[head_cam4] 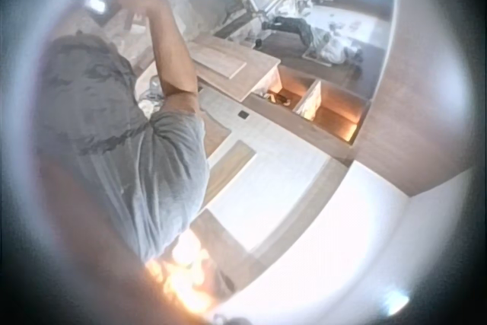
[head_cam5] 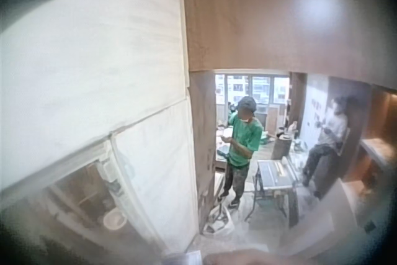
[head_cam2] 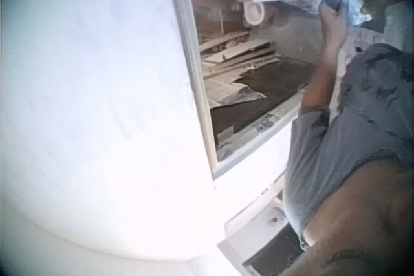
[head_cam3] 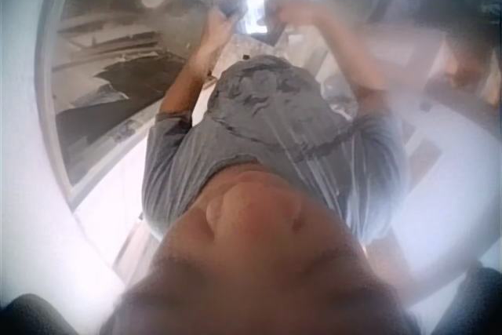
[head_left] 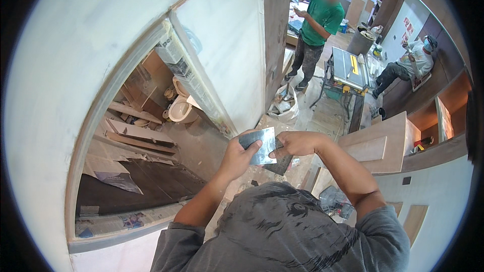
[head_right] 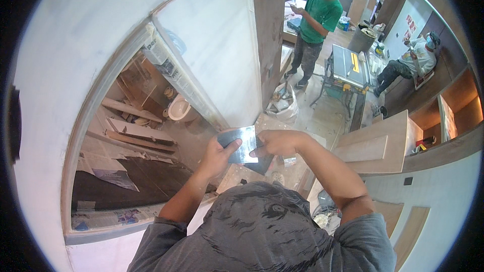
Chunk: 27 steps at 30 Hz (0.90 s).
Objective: The person mixes a white compound in a container using a brush, then uses a trowel to apply the substance to a wall surface. The person repeatedly scoops the compound and spreads it across the wall, smoothing the surface.
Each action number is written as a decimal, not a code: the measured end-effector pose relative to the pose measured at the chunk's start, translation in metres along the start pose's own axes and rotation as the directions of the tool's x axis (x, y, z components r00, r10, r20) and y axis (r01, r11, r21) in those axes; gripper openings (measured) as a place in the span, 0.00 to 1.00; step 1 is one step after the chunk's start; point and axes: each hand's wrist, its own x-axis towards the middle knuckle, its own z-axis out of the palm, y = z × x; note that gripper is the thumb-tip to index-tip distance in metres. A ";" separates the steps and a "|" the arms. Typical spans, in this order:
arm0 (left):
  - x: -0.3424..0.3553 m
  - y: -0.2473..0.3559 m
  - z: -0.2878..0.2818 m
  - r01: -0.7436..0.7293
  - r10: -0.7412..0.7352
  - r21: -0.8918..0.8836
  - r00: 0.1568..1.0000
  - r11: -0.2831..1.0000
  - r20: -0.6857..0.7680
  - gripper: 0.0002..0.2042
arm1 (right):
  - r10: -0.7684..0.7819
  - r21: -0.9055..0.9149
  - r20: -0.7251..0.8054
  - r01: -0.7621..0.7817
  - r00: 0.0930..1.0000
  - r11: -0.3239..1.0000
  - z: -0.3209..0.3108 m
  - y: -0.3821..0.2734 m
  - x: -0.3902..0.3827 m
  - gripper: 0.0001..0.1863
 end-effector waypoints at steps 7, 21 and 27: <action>0.004 -0.006 -0.032 0.089 0.221 0.723 0.920 0.685 -0.323 0.15 | -0.385 -0.233 -0.299 0.325 0.873 0.917 0.011 0.043 -0.005 0.27; -0.021 -0.003 -0.019 -0.054 0.271 0.428 0.843 0.902 -0.465 0.25 | -0.509 -0.457 -0.600 0.257 0.618 0.851 0.065 -0.027 0.027 0.18; -0.026 -0.014 -0.043 -0.016 -0.202 -0.544 0.919 0.839 -0.339 0.18 | -0.537 -0.450 -0.705 0.292 0.464 0.844 0.055 -0.028 0.039 0.21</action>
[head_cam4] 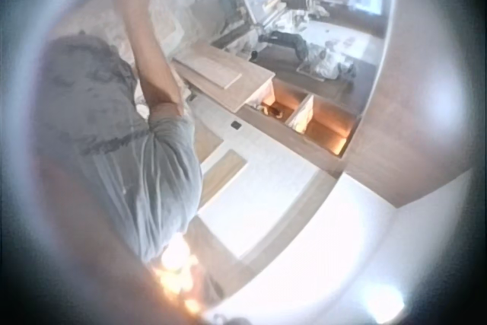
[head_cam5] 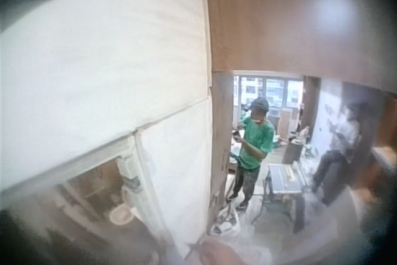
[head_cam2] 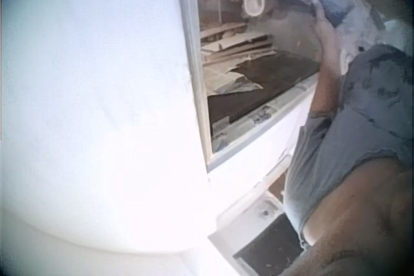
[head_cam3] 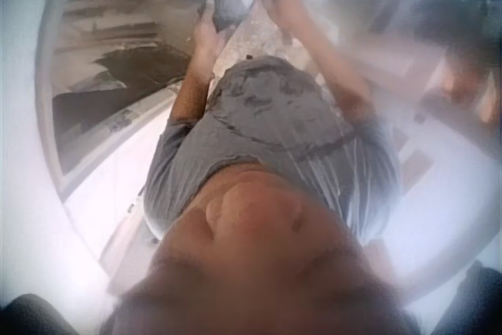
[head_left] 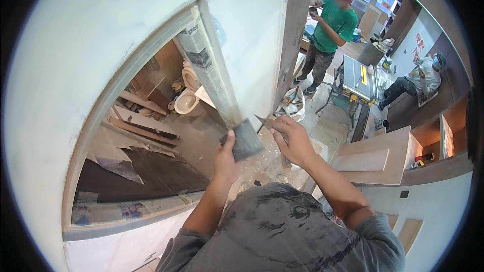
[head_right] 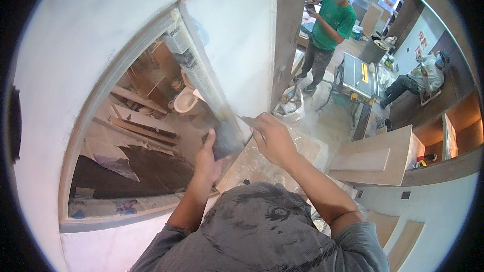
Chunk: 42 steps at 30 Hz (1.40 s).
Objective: The person mixes a white compound in a container using a brush, then uses a trowel to apply the substance to a wall surface. The person repeatedly scoops the compound and spreads it across the wall, smoothing the surface.
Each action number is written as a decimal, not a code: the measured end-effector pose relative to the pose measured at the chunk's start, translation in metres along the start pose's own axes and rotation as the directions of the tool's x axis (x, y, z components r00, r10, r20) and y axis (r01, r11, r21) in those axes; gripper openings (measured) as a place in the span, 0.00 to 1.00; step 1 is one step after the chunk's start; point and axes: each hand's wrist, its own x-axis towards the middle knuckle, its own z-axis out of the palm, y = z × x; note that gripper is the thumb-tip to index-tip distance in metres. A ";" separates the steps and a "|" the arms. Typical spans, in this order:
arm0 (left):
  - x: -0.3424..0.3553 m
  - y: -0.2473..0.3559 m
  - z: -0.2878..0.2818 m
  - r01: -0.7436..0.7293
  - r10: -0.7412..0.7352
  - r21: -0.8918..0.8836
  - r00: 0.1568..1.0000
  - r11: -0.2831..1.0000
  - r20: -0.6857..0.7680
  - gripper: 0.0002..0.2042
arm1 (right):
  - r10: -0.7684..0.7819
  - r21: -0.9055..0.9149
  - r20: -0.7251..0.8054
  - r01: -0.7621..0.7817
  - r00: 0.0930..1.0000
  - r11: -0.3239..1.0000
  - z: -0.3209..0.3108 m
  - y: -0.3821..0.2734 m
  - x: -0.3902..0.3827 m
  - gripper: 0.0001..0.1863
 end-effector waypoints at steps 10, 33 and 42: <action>0.009 -0.035 -0.032 0.801 -0.001 -0.478 0.512 0.360 0.859 0.11 | -0.304 -0.040 -0.128 0.301 0.944 0.953 0.043 -0.032 0.006 0.20; 0.034 -0.080 -0.082 0.840 -0.729 -0.163 0.533 0.517 0.429 0.20 | 0.795 0.912 0.111 -0.379 0.596 0.156 0.066 0.057 -0.051 0.18; 0.087 -0.099 -0.104 0.657 -0.645 -0.044 0.748 0.752 0.156 0.16 | 0.648 0.505 0.631 -0.860 0.426 0.074 0.096 0.175 -0.179 0.22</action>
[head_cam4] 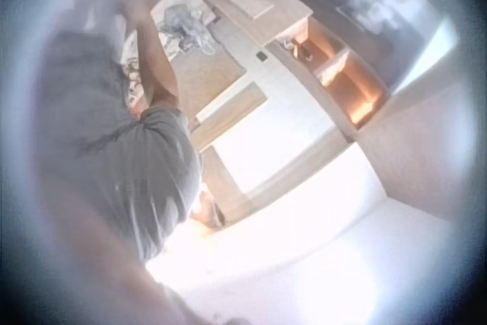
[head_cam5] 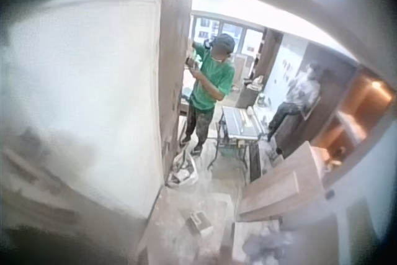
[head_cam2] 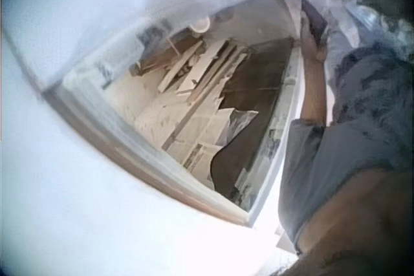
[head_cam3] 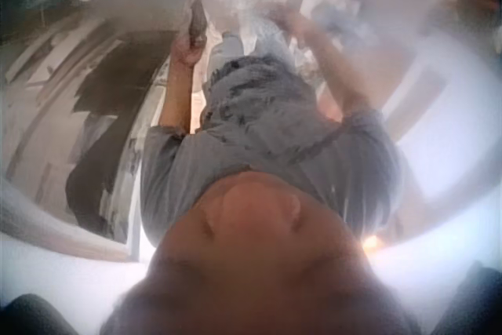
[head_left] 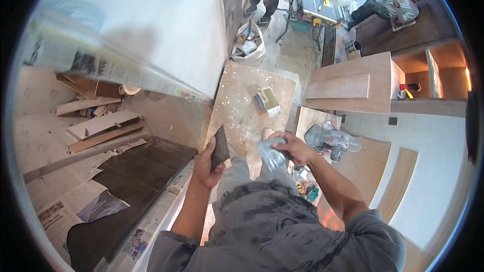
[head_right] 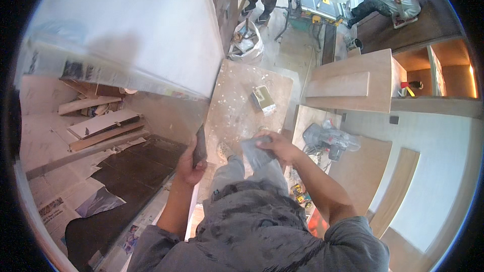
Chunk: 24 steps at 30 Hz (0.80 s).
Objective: The person mixes a white compound in a container using a brush, then uses a trowel to apply the substance to a wall surface. The person repeatedly scoops the compound and spreads it across the wall, smoothing the surface.
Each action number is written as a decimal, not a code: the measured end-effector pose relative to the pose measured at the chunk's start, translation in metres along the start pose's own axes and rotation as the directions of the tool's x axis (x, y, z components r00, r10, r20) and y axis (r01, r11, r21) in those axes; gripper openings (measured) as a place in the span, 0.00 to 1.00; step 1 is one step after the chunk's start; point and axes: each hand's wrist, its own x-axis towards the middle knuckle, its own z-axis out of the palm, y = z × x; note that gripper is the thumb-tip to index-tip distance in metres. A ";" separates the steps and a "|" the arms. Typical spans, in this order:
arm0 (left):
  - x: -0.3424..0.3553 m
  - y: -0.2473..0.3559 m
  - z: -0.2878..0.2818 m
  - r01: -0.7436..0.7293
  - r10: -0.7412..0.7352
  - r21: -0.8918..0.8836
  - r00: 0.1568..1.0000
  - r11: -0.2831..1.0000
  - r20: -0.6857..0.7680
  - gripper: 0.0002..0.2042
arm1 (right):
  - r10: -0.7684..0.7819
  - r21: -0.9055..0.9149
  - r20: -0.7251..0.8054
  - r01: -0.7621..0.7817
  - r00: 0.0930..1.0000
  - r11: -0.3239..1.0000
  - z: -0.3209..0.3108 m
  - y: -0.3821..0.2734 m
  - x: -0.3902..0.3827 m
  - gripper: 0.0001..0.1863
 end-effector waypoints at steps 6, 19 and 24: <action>0.136 -0.046 -0.160 0.224 0.607 0.968 0.755 0.117 -0.248 0.20 | -0.047 0.082 -0.215 0.066 0.976 0.994 -0.141 0.078 0.093 0.18; 0.378 -0.165 -0.235 0.172 0.259 0.764 0.876 0.621 -0.407 0.17 | -0.303 -0.739 -0.480 -0.194 0.823 0.645 -0.224 0.177 0.427 0.29; 0.443 -0.202 -0.224 0.139 0.210 0.694 0.896 0.706 -0.392 0.15 | -0.291 -0.860 -0.256 -0.080 0.922 0.505 -0.244 0.188 0.484 0.23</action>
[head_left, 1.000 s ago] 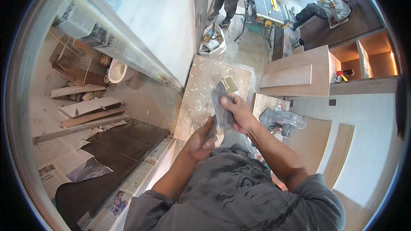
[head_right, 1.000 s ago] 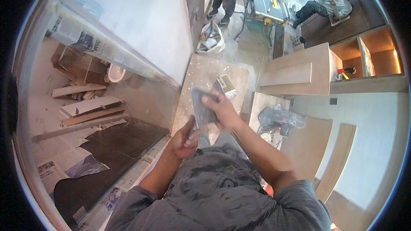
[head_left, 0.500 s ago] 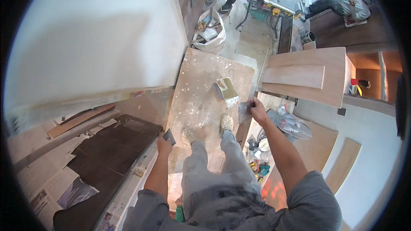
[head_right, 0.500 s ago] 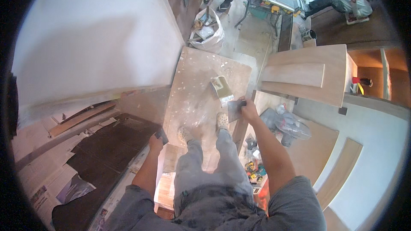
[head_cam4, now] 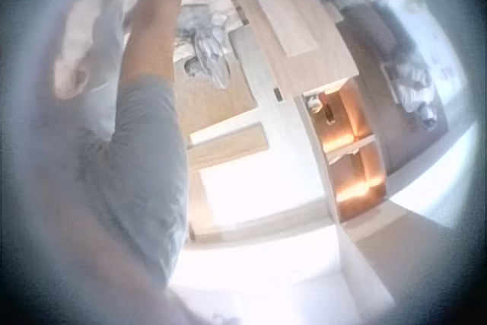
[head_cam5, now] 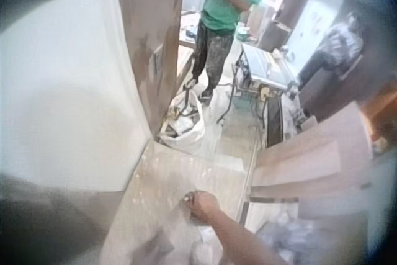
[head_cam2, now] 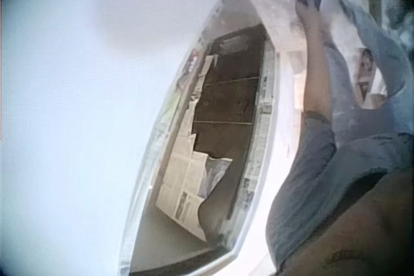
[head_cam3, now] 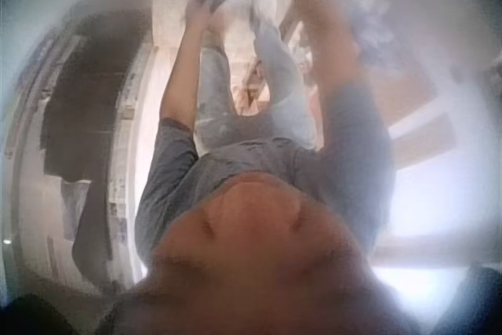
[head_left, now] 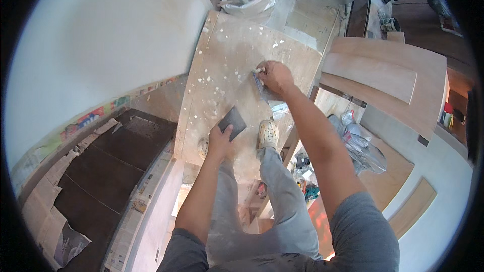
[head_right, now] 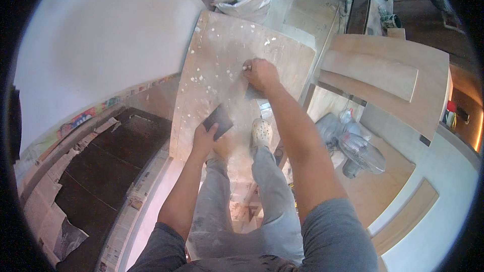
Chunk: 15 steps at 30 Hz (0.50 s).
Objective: The person mixes a white compound in a container using a brush, then uses a trowel to apply the substance to a wall surface. The person repeatedly scoops the compound and spreads it across the wall, smoothing the surface.
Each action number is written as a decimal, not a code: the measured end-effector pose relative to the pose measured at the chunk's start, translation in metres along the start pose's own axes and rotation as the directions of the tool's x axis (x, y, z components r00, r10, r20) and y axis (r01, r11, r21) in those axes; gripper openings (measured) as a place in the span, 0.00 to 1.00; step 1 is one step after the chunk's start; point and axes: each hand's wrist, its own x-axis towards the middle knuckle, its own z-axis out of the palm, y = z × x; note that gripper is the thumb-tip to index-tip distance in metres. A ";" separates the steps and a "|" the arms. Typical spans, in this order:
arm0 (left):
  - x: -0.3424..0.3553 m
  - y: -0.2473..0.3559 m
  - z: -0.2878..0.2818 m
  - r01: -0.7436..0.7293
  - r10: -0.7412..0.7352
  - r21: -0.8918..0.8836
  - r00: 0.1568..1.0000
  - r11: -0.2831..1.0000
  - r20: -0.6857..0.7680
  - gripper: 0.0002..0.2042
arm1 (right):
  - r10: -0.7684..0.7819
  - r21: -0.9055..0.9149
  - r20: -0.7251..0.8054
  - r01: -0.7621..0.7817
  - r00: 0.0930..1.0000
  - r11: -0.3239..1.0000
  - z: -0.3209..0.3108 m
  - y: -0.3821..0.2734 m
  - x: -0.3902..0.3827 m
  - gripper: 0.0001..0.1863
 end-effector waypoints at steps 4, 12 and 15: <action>0.012 0.002 0.024 -0.018 0.019 -0.020 0.999 1.000 0.042 0.15 | 0.043 -0.032 -0.068 -0.046 0.997 0.998 -0.013 0.039 -0.020 0.19; 0.019 -0.006 0.040 0.003 -0.003 -0.125 1.000 0.992 -0.001 0.14 | 0.026 -0.031 -0.038 -0.028 0.999 0.999 -0.004 0.079 -0.072 0.18; 0.012 0.005 0.042 0.020 -0.022 -0.119 1.000 0.993 -0.021 0.15 | 0.074 0.007 -0.144 -0.074 0.987 0.997 -0.010 0.063 -0.083 0.18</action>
